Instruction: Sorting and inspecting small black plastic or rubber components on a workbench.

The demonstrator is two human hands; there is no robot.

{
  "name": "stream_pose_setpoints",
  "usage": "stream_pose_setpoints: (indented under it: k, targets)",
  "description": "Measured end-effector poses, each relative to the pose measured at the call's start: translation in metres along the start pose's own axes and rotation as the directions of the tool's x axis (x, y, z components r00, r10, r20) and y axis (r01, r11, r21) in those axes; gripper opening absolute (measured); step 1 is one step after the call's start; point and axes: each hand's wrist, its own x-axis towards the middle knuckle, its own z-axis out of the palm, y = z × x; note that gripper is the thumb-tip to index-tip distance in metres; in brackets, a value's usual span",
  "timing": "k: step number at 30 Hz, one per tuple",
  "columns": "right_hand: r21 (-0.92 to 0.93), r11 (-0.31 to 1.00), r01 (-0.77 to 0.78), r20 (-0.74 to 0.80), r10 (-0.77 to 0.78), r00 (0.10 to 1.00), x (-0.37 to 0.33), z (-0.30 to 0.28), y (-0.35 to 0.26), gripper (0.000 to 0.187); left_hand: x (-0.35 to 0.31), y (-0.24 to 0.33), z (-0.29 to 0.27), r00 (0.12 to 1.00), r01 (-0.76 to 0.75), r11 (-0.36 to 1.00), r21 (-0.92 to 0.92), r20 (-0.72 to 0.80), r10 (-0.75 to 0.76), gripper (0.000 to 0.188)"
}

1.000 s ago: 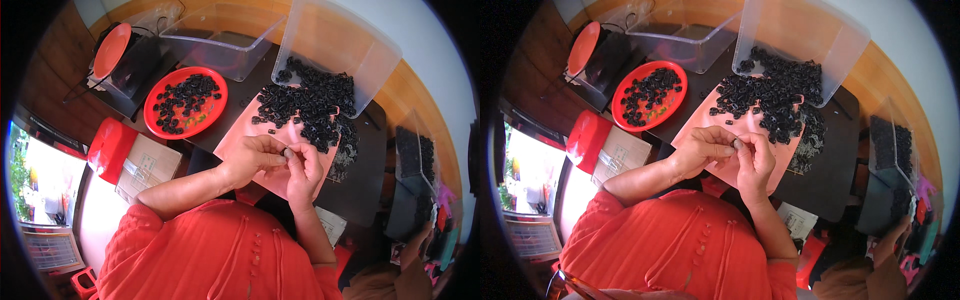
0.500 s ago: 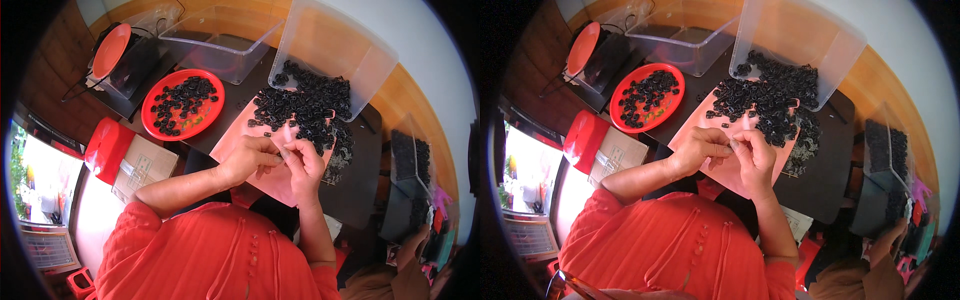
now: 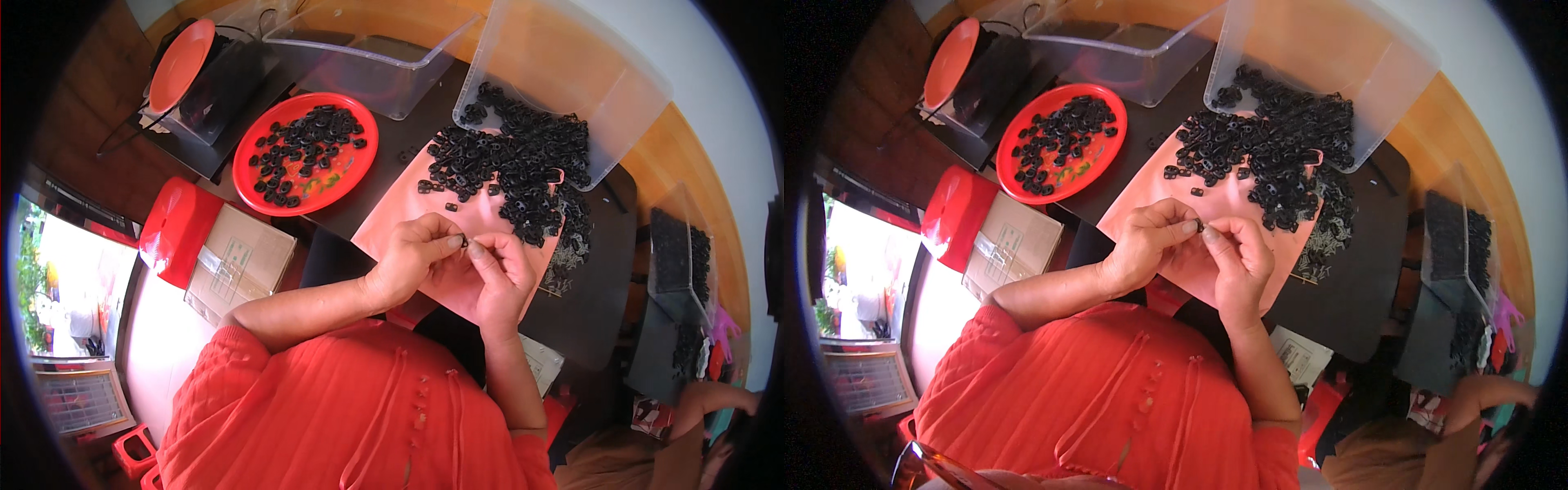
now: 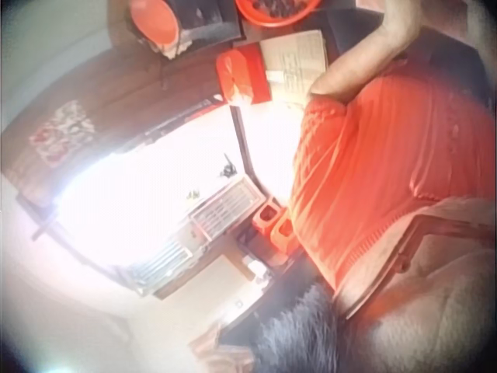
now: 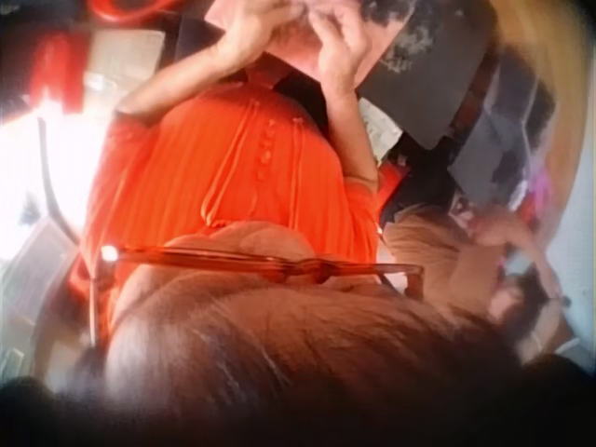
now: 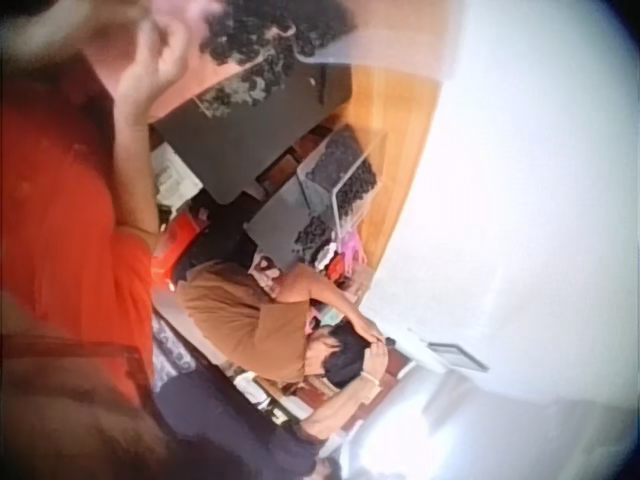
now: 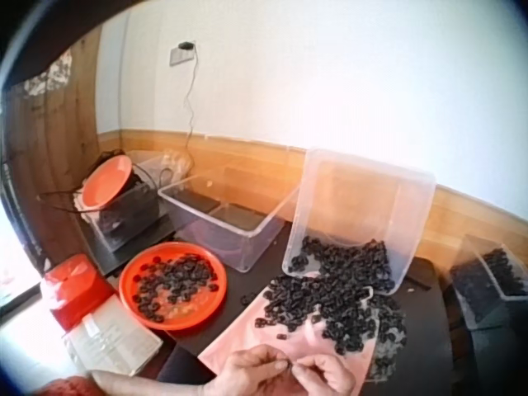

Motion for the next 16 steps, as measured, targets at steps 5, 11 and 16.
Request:
stream_pose_setpoints:
  k: [5,11,16]
  targets:
    - [-0.072,0.996,0.056,0.052,-0.052,0.997,0.0046,-0.0002,0.0027,0.003,0.0000,0.0040,0.0000,1.000,0.009,1.000,0.029,0.005,-0.009,0.014]
    - [-0.162,0.977,0.136,0.134,-0.115,0.984,0.0093,-0.0006,0.0021,0.003,-0.0075,0.0085,0.0020,1.000,-0.005,0.996,0.086,-0.016,0.007,0.014]
    - [-0.109,0.992,0.064,0.132,-0.049,0.990,0.0076,0.0003,0.0043,0.002,-0.0089,0.0040,-0.0014,1.000,-0.016,0.998,0.057,-0.014,0.017,0.013]
